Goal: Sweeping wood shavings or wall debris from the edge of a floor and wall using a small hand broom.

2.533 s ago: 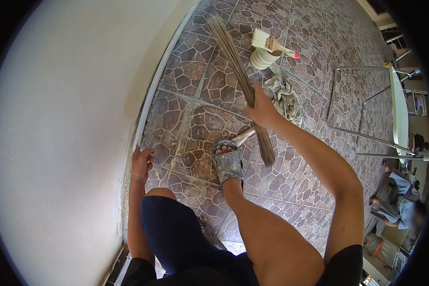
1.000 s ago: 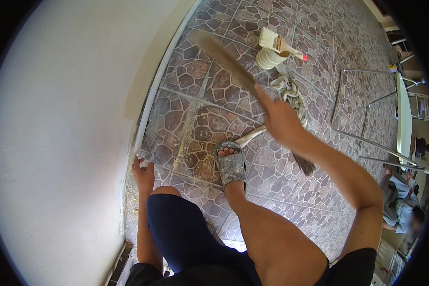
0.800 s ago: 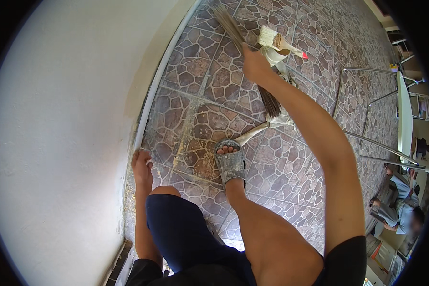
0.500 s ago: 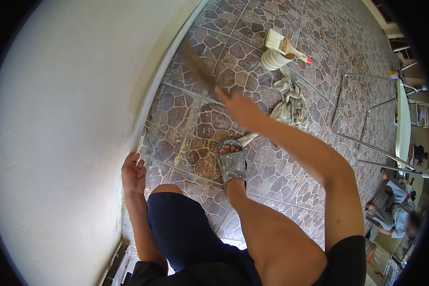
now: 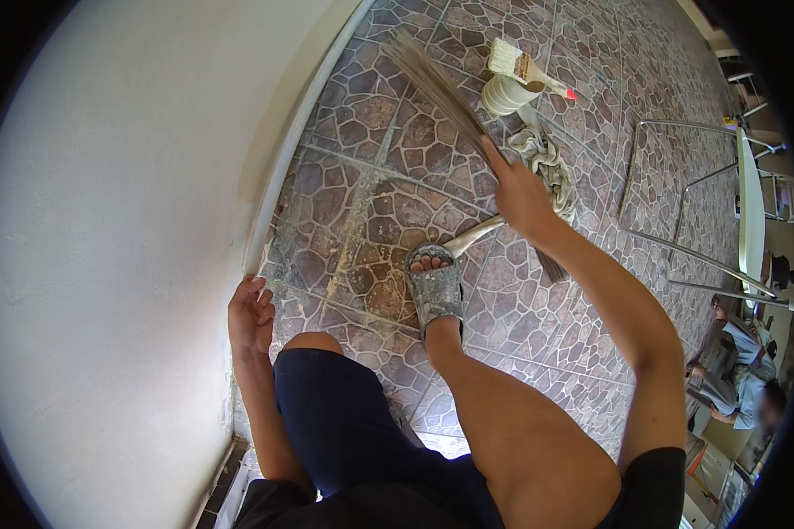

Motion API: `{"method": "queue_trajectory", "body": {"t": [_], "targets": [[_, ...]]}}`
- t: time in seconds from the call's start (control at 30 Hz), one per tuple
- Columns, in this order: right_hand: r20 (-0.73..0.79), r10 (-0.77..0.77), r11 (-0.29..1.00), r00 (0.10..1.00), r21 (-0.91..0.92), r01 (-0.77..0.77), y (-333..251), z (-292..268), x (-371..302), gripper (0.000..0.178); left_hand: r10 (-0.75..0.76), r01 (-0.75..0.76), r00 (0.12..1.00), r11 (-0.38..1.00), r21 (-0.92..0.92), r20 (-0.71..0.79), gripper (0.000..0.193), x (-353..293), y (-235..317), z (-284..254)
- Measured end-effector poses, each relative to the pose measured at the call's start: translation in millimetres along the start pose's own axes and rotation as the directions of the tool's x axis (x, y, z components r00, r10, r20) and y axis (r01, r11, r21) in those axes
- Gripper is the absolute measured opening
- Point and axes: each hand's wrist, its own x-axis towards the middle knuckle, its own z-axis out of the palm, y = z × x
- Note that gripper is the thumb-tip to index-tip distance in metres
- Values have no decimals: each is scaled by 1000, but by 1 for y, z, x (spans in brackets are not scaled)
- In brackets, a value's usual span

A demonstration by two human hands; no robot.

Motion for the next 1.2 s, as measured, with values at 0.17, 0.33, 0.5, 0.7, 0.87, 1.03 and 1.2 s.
{"method": "queue_trajectory", "body": {"t": [0.17, 0.33, 0.5, 0.7, 0.87, 1.03, 1.2], "targets": [[317, -161, 959, 935, 275, 71, -79, 63, -7, 74, -1, 0, 1000, 997, -72, -6, 16, -1, 6, -5], [545, -503, 863, 671, 364, 351, -128, 31, -121, 74, -43, 44, 999, 999, -24, 14, 24, 1, 4, 0], [644, -411, 911, 645, 322, 259, -67, -20, -137, 75, -48, 50, 998, 998, -45, 40, 22, 5, 0, -6], [154, -92, 994, 984, 77, 81, -20, 15, -69, 78, -28, 33, 998, 992, -124, 48, 16, 4, 4, -7], [515, -362, 924, 777, 312, 223, -135, 45, -100, 69, -34, 41, 997, 994, -103, 70, 15, 7, 1, -12], [597, -661, 745, 455, 447, 495, -131, 8, -131, 70, -65, 75, 995, 987, -141, 70, 13, 8, 2, -15], [688, -351, 929, 635, 170, 329, -82, -57, -102, 80, -61, 74, 995, 984, -162, 84, 11, 8, 4, -20]]}}
